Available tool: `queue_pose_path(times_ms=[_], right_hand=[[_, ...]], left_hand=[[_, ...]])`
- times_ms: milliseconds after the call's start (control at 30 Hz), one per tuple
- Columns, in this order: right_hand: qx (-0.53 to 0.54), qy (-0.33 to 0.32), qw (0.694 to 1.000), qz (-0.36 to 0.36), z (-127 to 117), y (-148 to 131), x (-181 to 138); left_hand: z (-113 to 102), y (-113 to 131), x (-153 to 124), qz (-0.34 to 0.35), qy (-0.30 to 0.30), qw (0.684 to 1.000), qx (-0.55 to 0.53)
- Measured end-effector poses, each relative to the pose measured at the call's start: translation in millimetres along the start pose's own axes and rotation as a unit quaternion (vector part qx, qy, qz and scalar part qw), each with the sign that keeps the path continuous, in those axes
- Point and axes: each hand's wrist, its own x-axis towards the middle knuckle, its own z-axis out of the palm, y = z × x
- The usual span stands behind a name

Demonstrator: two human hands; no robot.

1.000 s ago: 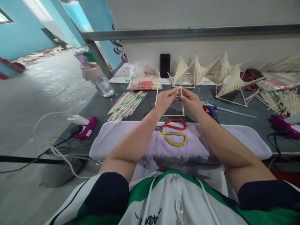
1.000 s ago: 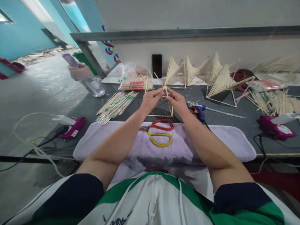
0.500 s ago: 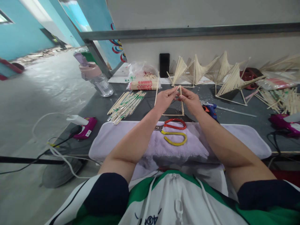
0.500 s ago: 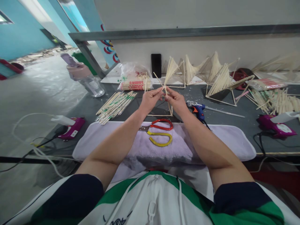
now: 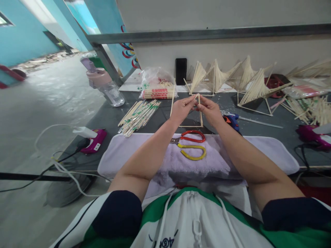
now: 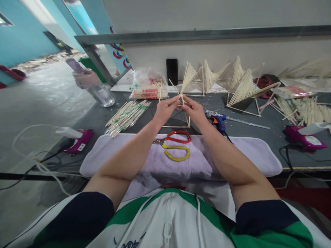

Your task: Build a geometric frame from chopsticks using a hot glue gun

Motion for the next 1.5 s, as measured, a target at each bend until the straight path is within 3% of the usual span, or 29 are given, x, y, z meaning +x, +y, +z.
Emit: queue_pose_path(times_ms=[1500], right_hand=[[-0.006, 0.005, 1.000, 0.003, 0.3, -1.5, -0.9]], left_hand=[[1.4, -1.6, -0.9, 0.005, 0.005, 1.000, 0.009]])
